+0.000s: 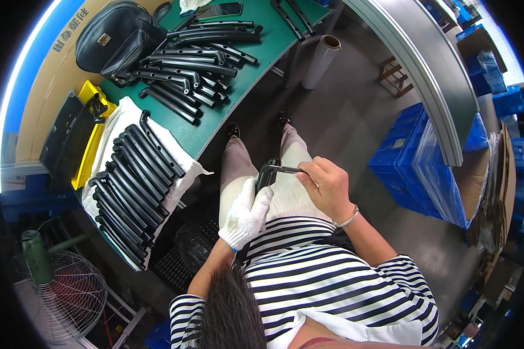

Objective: Inspecting and sorting black plastic tubes or components at a manufacturing workstation.

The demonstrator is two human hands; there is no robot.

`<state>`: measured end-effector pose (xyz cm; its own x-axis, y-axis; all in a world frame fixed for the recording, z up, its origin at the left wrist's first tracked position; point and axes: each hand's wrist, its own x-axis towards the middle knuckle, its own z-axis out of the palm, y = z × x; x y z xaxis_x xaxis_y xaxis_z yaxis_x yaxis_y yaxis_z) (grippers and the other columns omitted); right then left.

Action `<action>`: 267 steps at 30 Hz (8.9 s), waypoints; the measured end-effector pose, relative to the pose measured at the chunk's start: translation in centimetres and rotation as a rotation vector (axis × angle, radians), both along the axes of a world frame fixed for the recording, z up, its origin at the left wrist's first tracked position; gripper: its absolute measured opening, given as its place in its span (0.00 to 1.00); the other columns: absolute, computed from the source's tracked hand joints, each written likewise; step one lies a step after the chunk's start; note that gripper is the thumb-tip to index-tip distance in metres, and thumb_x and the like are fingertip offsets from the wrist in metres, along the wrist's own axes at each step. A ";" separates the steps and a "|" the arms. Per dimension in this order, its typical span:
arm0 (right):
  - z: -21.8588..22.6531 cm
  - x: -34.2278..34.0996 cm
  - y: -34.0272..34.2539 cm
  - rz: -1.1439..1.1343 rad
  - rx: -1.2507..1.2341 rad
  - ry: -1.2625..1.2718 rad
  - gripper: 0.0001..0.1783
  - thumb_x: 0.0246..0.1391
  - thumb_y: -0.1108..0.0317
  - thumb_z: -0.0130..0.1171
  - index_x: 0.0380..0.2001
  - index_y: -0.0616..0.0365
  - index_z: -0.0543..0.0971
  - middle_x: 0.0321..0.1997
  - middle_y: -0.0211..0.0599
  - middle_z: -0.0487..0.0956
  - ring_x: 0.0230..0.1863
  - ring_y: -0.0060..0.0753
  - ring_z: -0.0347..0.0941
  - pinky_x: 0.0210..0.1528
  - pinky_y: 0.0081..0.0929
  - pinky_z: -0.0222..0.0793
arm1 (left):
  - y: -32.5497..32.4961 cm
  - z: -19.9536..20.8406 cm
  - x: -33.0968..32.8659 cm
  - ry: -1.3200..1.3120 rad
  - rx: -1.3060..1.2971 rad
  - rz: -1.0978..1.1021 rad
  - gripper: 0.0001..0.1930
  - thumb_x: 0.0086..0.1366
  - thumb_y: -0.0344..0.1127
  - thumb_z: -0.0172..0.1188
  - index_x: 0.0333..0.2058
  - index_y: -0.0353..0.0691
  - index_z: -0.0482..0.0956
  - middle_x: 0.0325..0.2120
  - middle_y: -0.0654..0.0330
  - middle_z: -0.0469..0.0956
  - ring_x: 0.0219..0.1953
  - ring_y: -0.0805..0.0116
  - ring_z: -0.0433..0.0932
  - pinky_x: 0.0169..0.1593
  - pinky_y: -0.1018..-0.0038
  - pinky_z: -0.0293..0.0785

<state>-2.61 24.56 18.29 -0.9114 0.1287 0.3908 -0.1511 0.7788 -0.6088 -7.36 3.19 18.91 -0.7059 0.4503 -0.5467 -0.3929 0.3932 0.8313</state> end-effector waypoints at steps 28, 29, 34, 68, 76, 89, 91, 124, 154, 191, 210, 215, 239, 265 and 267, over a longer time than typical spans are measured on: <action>-3.3 -4.2 0.4 0.193 -1.025 -0.560 0.14 0.64 0.59 0.62 0.31 0.57 0.74 0.25 0.16 0.63 0.27 0.11 0.56 0.29 0.17 0.55 | 3.4 -0.1 -4.6 -0.311 0.358 -0.249 0.29 0.75 0.63 0.40 0.47 0.39 0.72 0.23 0.59 0.76 0.16 0.75 0.75 0.18 0.78 0.73; -3.4 -4.1 0.5 0.141 -0.966 -0.537 0.14 0.64 0.60 0.62 0.30 0.57 0.75 0.25 0.16 0.65 0.28 0.11 0.57 0.29 0.17 0.56 | 3.5 -0.1 -4.5 -0.244 0.298 -0.295 0.27 0.75 0.61 0.43 0.49 0.39 0.71 0.23 0.57 0.76 0.16 0.75 0.76 0.19 0.77 0.72; -3.3 -4.0 4.7 -0.162 -1.083 -0.432 0.10 0.66 0.61 0.59 0.29 0.49 0.75 0.22 0.14 0.68 0.19 0.06 0.55 0.20 0.14 0.47 | -0.2 -0.3 -3.4 0.454 -0.163 -0.624 0.21 0.73 0.51 0.49 0.49 0.36 0.68 0.29 0.43 0.77 0.31 0.44 0.78 0.40 0.58 0.74; -3.9 -1.4 3.2 0.002 -1.232 -0.202 0.15 0.74 0.61 0.45 0.51 0.61 0.75 0.19 0.20 0.63 0.17 0.11 0.52 0.20 0.15 0.47 | -6.5 -2.9 3.5 -0.153 0.368 0.085 0.25 0.77 0.39 0.44 0.66 0.29 0.62 0.29 0.62 0.75 0.29 0.73 0.75 0.40 0.76 0.75; -3.7 -1.9 1.2 0.076 -1.256 -0.201 0.16 0.75 0.60 0.44 0.50 0.59 0.76 0.18 0.20 0.64 0.17 0.11 0.52 0.21 0.15 0.47 | -4.7 -2.1 -0.2 -0.682 0.592 -0.139 0.27 0.77 0.48 0.46 0.61 0.28 0.67 0.24 0.66 0.73 0.17 0.78 0.69 0.22 0.79 0.73; -3.0 -3.6 -1.6 0.111 -1.550 -0.297 0.16 0.73 0.58 0.46 0.44 0.60 0.77 0.17 0.19 0.63 0.15 0.11 0.52 0.18 0.15 0.48 | -2.9 -1.9 1.0 -0.709 0.664 0.046 0.21 0.76 0.53 0.48 0.44 0.38 0.72 0.18 0.67 0.67 0.12 0.78 0.63 0.16 0.81 0.65; -3.1 -4.0 -2.2 -0.059 -1.187 -0.335 0.12 0.70 0.59 0.52 0.41 0.58 0.76 0.19 0.17 0.64 0.16 0.09 0.53 0.19 0.14 0.49 | -2.9 -2.1 1.4 -0.387 0.460 -0.019 0.17 0.78 0.47 0.47 0.48 0.39 0.72 0.18 0.68 0.67 0.13 0.78 0.63 0.17 0.80 0.63; -1.1 -7.6 -8.2 0.112 -1.259 -0.352 0.12 0.61 0.65 0.66 0.45 0.58 0.80 0.35 0.19 0.78 0.31 0.08 0.65 0.34 0.13 0.60 | -1.0 0.1 0.6 0.923 -0.529 0.382 0.15 0.58 0.37 0.71 0.37 0.42 0.73 0.36 0.52 0.71 0.26 0.48 0.78 0.29 0.58 0.75; -2.0 -7.8 0.0 0.051 -0.437 -0.355 0.13 0.59 0.64 0.67 0.35 0.60 0.74 0.26 0.27 0.77 0.26 0.13 0.69 0.29 0.20 0.66 | 8.7 -1.4 -13.9 -0.095 0.682 0.606 0.12 0.73 0.36 0.54 0.52 0.42 0.69 0.32 0.64 0.73 0.33 0.72 0.76 0.46 0.66 0.81; -6.1 -57.2 11.2 -0.302 0.151 -0.211 0.29 0.56 0.44 0.61 0.45 0.61 0.72 0.36 0.50 0.82 0.44 0.55 0.81 0.44 0.50 0.76 | 0.4 -8.6 -9.4 -0.168 0.206 0.475 0.12 0.71 0.34 0.59 0.49 0.36 0.77 0.35 0.62 0.81 0.37 0.74 0.79 0.44 0.77 0.74; -0.2 -34.5 -6.5 0.490 -0.244 -0.426 0.13 0.57 0.60 0.64 0.30 0.59 0.76 0.20 0.27 0.69 0.24 0.20 0.63 0.28 0.26 0.62 | -3.2 -3.9 -8.0 0.454 -0.168 0.520 0.10 0.70 0.38 0.57 0.43 0.41 0.80 0.38 0.52 0.81 0.40 0.56 0.81 0.48 0.66 0.75; -1.0 -28.1 -9.8 0.465 -0.695 -0.423 0.11 0.63 0.67 0.60 0.28 0.59 0.74 0.22 0.17 0.64 0.25 0.11 0.55 0.27 0.19 0.54 | -5.1 -5.1 -19.9 0.637 -0.621 0.684 0.24 0.65 0.50 0.60 0.52 0.39 0.72 0.41 0.46 0.80 0.42 0.46 0.81 0.51 0.58 0.75; -0.2 -11.9 -3.4 0.267 -0.977 -0.611 0.20 0.68 0.51 0.54 0.32 0.56 0.83 0.21 0.13 0.62 0.20 0.09 0.51 0.21 0.17 0.43 | -3.3 0.9 -1.2 0.469 -0.238 -0.174 0.21 0.59 0.49 0.62 0.41 0.36 0.76 0.28 0.46 0.77 0.34 0.45 0.76 0.45 0.58 0.73; -2.1 -5.8 -5.0 0.154 -1.238 -0.869 0.11 0.64 0.58 0.56 0.29 0.51 0.73 0.19 0.17 0.65 0.15 0.11 0.55 0.16 0.18 0.48 | -1.4 0.7 -0.6 0.721 -0.097 -0.198 0.12 0.74 0.44 0.53 0.43 0.40 0.72 0.23 0.54 0.76 0.19 0.58 0.76 0.26 0.65 0.72; -2.5 -5.1 -6.1 0.067 -1.194 -0.791 0.11 0.65 0.58 0.56 0.30 0.51 0.73 0.19 0.18 0.66 0.15 0.13 0.56 0.16 0.18 0.49 | -0.4 0.3 -0.2 0.850 -0.310 -0.176 0.14 0.71 0.46 0.55 0.37 0.39 0.71 0.24 0.47 0.77 0.27 0.46 0.79 0.30 0.56 0.74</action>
